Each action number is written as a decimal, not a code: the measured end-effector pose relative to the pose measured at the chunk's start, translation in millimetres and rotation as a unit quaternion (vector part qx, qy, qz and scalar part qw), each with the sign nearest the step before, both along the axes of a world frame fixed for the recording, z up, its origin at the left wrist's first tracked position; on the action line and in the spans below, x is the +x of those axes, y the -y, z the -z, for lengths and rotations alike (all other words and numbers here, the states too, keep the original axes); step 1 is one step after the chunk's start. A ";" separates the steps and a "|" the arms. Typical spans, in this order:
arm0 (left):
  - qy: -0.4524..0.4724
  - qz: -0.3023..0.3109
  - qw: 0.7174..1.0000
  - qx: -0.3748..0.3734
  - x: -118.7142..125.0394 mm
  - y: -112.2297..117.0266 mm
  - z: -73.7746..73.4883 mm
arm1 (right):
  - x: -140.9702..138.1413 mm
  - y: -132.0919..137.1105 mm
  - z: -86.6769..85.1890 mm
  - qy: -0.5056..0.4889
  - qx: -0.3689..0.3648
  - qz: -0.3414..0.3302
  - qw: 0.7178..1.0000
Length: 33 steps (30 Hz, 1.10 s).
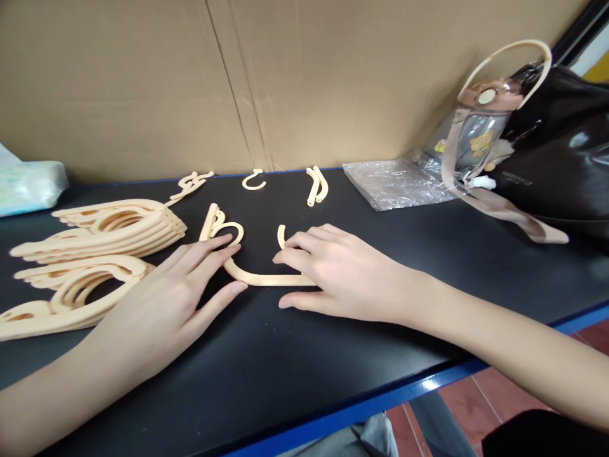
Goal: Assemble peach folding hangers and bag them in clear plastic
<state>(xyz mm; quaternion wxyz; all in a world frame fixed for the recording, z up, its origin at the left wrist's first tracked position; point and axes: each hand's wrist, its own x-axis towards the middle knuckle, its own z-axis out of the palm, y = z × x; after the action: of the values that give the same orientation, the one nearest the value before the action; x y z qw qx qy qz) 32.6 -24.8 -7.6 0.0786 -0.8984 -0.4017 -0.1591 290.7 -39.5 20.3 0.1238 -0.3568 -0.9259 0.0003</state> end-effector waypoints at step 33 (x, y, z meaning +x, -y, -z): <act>0.054 0.132 0.987 -0.069 3.1 3.4 -4.7 | 6.5 -15.1 7.0 -0.063 0.011 0.067 0.996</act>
<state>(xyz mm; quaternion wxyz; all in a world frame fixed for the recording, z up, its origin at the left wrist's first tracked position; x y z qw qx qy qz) 35.7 -28.2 -2.8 -0.0268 -0.9368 -0.2936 -0.1883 297.1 -24.4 13.3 0.1854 -0.4157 -0.8904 0.0038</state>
